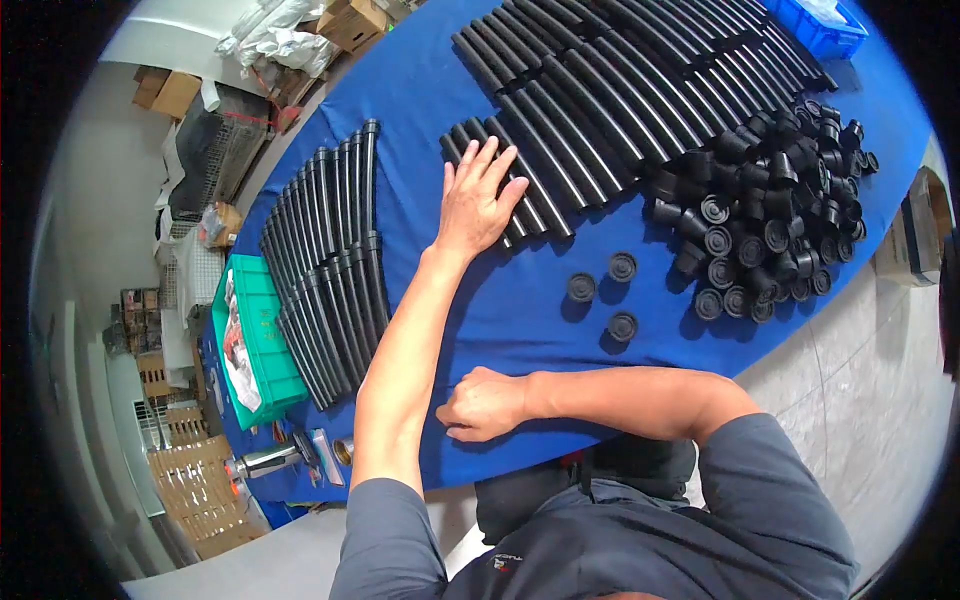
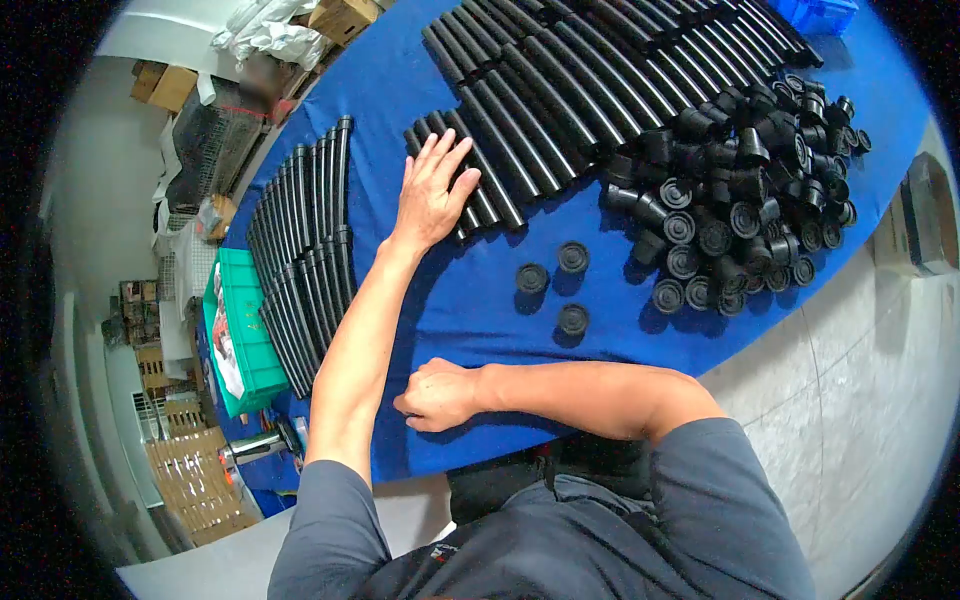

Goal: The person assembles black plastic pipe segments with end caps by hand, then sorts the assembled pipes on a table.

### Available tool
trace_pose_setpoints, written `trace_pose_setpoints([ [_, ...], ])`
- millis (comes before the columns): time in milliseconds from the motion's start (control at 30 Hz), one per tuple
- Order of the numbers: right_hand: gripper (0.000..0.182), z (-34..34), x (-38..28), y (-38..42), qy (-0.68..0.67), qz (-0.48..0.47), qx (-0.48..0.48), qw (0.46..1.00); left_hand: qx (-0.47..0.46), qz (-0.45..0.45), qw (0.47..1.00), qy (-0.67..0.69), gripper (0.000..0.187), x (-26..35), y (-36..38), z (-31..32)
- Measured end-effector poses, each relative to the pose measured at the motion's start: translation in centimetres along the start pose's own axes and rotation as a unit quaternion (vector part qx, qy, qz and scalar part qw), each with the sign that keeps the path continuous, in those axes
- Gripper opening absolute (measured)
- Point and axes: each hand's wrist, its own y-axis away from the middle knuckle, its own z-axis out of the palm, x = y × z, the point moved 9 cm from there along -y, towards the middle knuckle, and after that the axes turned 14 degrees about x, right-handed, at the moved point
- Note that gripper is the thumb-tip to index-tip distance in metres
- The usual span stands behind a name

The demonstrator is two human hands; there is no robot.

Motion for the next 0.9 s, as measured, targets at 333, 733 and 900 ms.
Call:
trace_pose_setpoints([
  [333, 0.025, -0.3, 0.2, -0.3, -0.020, 0.002, 0.005, 1.000, 0.027, -0.174, 0.984, -0.019, 0.074, -2.1, -0.5, 0.3],
  [733, 0.023, -0.2, 0.5, -0.1, -0.027, -0.013, 0.056, 0.998, 0.010, -0.213, 0.977, -0.031, 0.068, -1.8, -0.9, 0.7],
  [900, 0.024, 0.0, 0.5, 0.0, -0.023, -0.006, 0.025, 0.999, 0.016, -0.208, 0.977, -0.033, 0.063, -2.0, -0.3, 0.4],
])
